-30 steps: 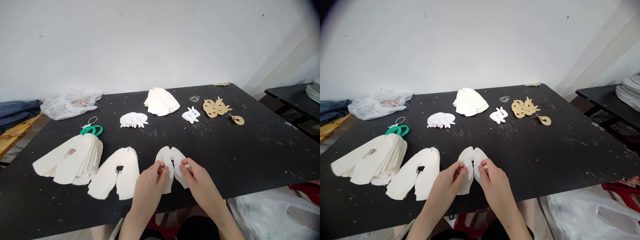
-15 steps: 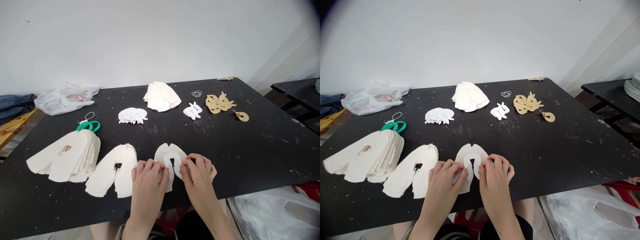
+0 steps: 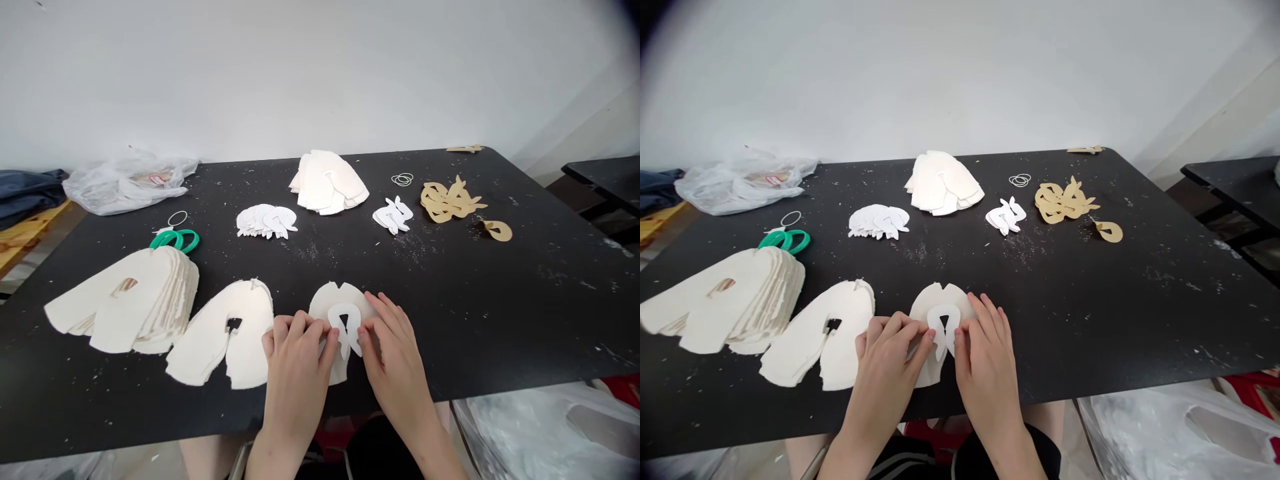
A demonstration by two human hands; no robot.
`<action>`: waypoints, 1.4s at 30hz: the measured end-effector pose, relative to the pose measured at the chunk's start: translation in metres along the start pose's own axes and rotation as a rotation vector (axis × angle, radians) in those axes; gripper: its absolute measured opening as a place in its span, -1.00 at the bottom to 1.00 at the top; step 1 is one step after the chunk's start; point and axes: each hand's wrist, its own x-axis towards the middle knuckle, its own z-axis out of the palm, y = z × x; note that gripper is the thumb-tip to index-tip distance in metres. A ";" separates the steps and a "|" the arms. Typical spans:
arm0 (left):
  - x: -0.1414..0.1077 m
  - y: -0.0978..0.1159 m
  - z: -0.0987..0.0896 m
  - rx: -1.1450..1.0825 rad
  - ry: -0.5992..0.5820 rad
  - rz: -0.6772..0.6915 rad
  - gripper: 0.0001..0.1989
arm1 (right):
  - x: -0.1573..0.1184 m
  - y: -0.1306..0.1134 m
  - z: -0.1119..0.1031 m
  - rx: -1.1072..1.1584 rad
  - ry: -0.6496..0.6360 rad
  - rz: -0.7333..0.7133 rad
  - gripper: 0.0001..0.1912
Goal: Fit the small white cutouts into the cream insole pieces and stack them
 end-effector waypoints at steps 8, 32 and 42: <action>0.000 -0.002 0.001 -0.014 0.002 0.005 -0.73 | 0.000 -0.001 -0.003 0.056 -0.028 0.052 -0.79; -0.001 -0.004 0.001 -0.023 0.007 0.037 -0.73 | 0.001 0.007 -0.004 0.045 -0.041 -0.003 -0.80; 0.002 -0.004 0.001 -0.033 -0.020 0.039 -0.75 | 0.000 0.006 -0.006 0.077 -0.035 0.022 -0.82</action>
